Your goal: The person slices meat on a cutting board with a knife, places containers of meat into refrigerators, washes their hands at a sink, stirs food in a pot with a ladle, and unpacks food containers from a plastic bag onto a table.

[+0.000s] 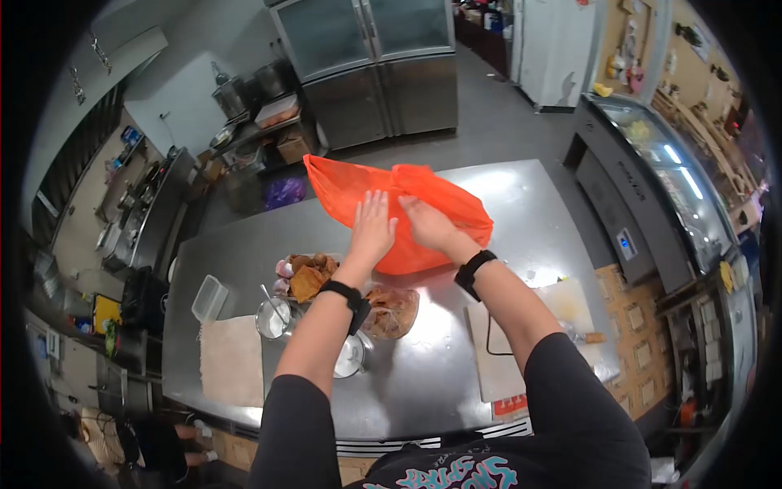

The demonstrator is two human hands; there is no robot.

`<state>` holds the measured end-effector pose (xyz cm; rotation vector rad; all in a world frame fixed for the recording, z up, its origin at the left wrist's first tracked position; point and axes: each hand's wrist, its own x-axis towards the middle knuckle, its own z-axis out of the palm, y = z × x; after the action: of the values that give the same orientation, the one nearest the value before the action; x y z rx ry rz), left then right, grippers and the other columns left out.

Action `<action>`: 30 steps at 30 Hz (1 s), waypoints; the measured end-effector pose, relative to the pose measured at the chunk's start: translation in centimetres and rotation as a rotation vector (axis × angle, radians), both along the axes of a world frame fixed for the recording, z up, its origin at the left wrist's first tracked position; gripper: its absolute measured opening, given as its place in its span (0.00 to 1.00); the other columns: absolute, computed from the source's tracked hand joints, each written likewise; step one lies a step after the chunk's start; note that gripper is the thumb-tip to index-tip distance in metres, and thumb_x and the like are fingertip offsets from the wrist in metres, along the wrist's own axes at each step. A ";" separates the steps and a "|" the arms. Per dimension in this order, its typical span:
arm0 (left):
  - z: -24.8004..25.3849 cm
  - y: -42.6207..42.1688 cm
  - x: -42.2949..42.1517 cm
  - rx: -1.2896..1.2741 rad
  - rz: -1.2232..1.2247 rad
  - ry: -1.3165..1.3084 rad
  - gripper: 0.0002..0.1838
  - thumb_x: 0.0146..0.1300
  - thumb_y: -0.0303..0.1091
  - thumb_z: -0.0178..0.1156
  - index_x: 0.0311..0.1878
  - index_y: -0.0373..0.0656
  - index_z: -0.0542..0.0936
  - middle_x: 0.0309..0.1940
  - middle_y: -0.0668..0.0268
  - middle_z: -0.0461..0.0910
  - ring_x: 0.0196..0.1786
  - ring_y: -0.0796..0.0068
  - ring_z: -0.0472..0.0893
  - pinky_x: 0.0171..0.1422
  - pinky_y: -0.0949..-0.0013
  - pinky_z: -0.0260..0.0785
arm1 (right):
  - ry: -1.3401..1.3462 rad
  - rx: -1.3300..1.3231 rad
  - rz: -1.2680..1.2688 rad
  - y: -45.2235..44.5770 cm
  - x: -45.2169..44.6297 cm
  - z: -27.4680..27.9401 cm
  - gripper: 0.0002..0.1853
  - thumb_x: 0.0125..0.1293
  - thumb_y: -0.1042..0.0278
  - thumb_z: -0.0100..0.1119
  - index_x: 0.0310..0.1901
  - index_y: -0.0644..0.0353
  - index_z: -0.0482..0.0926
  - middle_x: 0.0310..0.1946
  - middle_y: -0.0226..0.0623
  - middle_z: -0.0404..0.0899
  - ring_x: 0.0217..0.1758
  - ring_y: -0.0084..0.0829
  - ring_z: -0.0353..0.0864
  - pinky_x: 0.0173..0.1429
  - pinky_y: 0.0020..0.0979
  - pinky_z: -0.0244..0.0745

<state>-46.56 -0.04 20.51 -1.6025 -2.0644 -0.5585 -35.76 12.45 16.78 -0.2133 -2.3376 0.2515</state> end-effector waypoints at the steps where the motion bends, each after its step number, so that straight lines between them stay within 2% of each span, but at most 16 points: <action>1: 0.2 0.5 -0.1 -0.020 0.028 0.176 0.32 0.58 0.42 0.54 0.63 0.41 0.59 0.54 0.48 0.69 0.60 0.55 0.67 0.69 0.61 0.50 | -0.019 0.060 -0.020 1.7 -0.3 -1.1 0.13 0.50 0.72 0.48 0.38 0.63 0.75 0.35 0.47 0.78 0.40 0.44 0.77 0.44 0.40 0.72; 3: 1.0 -0.1 0.3 -0.491 0.152 0.048 0.31 0.59 0.45 0.52 0.63 0.41 0.61 0.44 0.51 0.74 0.52 0.58 0.72 0.66 0.60 0.54 | -0.826 0.128 -0.039 3.4 2.3 0.1 0.14 0.50 0.71 0.51 0.40 0.65 0.74 0.29 0.43 0.78 0.31 0.43 0.78 0.36 0.40 0.73; 4: 1.0 -0.2 0.5 -0.717 0.206 -0.025 0.30 0.60 0.47 0.51 0.62 0.42 0.62 0.40 0.53 0.77 0.49 0.60 0.75 0.64 0.60 0.57 | -0.806 0.114 -0.095 4.1 3.5 -1.2 0.13 0.50 0.70 0.52 0.38 0.62 0.74 0.26 0.41 0.78 0.28 0.41 0.78 0.33 0.40 0.73; 5: -0.2 -0.6 0.7 -0.750 0.143 -0.018 0.29 0.59 0.46 0.51 0.61 0.43 0.63 0.35 0.55 0.78 0.44 0.61 0.77 0.61 0.59 0.59 | -0.786 0.101 -0.150 4.3 5.2 -2.5 0.11 0.49 0.69 0.53 0.36 0.59 0.74 0.23 0.40 0.77 0.25 0.40 0.78 0.29 0.41 0.72; 7: -3.1 -2.2 1.3 -0.809 0.016 0.000 0.26 0.58 0.44 0.51 0.59 0.45 0.67 0.26 0.60 0.79 0.35 0.64 0.79 0.55 0.57 0.64 | -0.415 -0.011 -0.130 5.1 8.6 -4.4 0.09 0.51 0.66 0.53 0.35 0.55 0.75 0.23 0.42 0.76 0.27 0.41 0.78 0.28 0.39 0.72; 9: -5.3 -3.2 3.6 -0.730 -0.030 -0.043 0.23 0.57 0.41 0.51 0.57 0.46 0.69 0.24 0.60 0.79 0.30 0.62 0.79 0.46 0.55 0.68 | -0.426 -0.209 -0.173 5.0 11.9 -2.8 0.10 0.50 0.62 0.56 0.34 0.54 0.73 0.25 0.45 0.77 0.28 0.42 0.78 0.26 0.37 0.72; 12: -4.8 -2.8 8.2 -0.616 0.004 -0.229 0.22 0.54 0.35 0.52 0.55 0.48 0.71 0.21 0.59 0.78 0.25 0.60 0.79 0.35 0.56 0.71 | -0.636 -0.190 -0.290 6.5 14.9 -1.5 0.16 0.49 0.58 0.60 0.39 0.56 0.73 0.27 0.43 0.78 0.29 0.39 0.79 0.25 0.36 0.72; 15: -3.5 -2.5 12.6 -0.476 -0.075 -0.416 0.22 0.52 0.33 0.52 0.53 0.47 0.73 0.19 0.57 0.77 0.23 0.58 0.78 0.28 0.57 0.70 | -0.284 0.018 -0.468 8.3 16.7 -0.4 0.21 0.46 0.58 0.63 0.42 0.56 0.73 0.26 0.38 0.78 0.29 0.39 0.79 0.27 0.36 0.72; 16: -3.3 -2.6 14.0 -0.426 -0.127 -0.466 0.22 0.52 0.32 0.52 0.53 0.46 0.73 0.19 0.56 0.76 0.23 0.57 0.78 0.27 0.57 0.70 | -0.586 -0.125 -0.512 8.7 17.2 0.9 0.19 0.46 0.63 0.62 0.42 0.55 0.75 0.27 0.38 0.77 0.29 0.38 0.79 0.29 0.36 0.73; 19: -1.3 -3.2 17.3 -0.384 -0.165 -0.556 0.18 0.52 0.33 0.52 0.49 0.44 0.75 0.18 0.55 0.76 0.24 0.56 0.78 0.28 0.55 0.70 | -0.383 -0.505 -0.375 9.0 16.0 -0.4 0.16 0.47 0.67 0.61 0.41 0.56 0.76 0.28 0.44 0.76 0.32 0.41 0.78 0.33 0.37 0.74; 21: -2.2 -3.7 18.4 -0.448 -0.189 -0.569 0.15 0.52 0.35 0.53 0.43 0.42 0.75 0.22 0.55 0.75 0.25 0.54 0.77 0.30 0.55 0.70 | -0.091 -0.315 0.213 5.2 13.6 2.5 0.14 0.50 0.72 0.56 0.42 0.57 0.76 0.29 0.48 0.75 0.34 0.43 0.78 0.34 0.37 0.74; 23: -3.0 -4.2 19.4 -0.473 -0.207 -0.533 0.14 0.52 0.35 0.53 0.41 0.40 0.74 0.24 0.55 0.75 0.26 0.53 0.77 0.30 0.55 0.70 | -0.270 -0.271 0.031 4.3 10.9 -0.3 0.13 0.52 0.73 0.52 0.41 0.59 0.76 0.28 0.47 0.75 0.34 0.42 0.77 0.36 0.36 0.73; 24: -2.7 -4.5 19.9 -0.587 -0.160 -0.550 0.18 0.52 0.37 0.56 0.45 0.40 0.73 0.30 0.56 0.74 0.33 0.54 0.77 0.37 0.57 0.70 | -0.357 -0.245 -0.058 4.4 9.5 -2.6 0.12 0.53 0.73 0.51 0.41 0.61 0.75 0.28 0.46 0.75 0.34 0.42 0.76 0.37 0.36 0.72; 26: -1.8 -5.5 20.4 -0.497 -0.172 -0.547 0.21 0.51 0.38 0.57 0.48 0.40 0.73 0.34 0.57 0.73 0.39 0.56 0.76 0.42 0.58 0.68 | -0.227 -0.518 -0.207 6.8 7.2 -8.7 0.10 0.54 0.74 0.49 0.38 0.63 0.74 0.29 0.44 0.75 0.33 0.42 0.76 0.37 0.36 0.71; 28: -1.0 -6.7 20.3 -0.408 -0.197 -0.587 0.25 0.50 0.38 0.59 0.53 0.40 0.71 0.38 0.57 0.72 0.45 0.56 0.73 0.51 0.58 0.64 | -0.166 -0.831 -0.190 6.5 6.5 -7.4 0.10 0.57 0.71 0.46 0.39 0.63 0.74 0.33 0.44 0.76 0.37 0.40 0.76 0.40 0.35 0.70; 30: -1.0 -7.8 19.4 -0.262 -0.216 -0.629 0.25 0.53 0.39 0.59 0.55 0.40 0.70 0.42 0.58 0.73 0.44 0.59 0.74 0.50 0.60 0.65 | -0.163 -1.045 -0.039 4.5 8.5 -0.6 0.12 0.61 0.66 0.43 0.40 0.62 0.74 0.37 0.45 0.77 0.42 0.38 0.75 0.44 0.34 0.69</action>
<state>-27.17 -7.80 19.46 -2.0057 -2.5024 -1.0077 -27.31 16.93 16.20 -0.7931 -2.1310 1.4624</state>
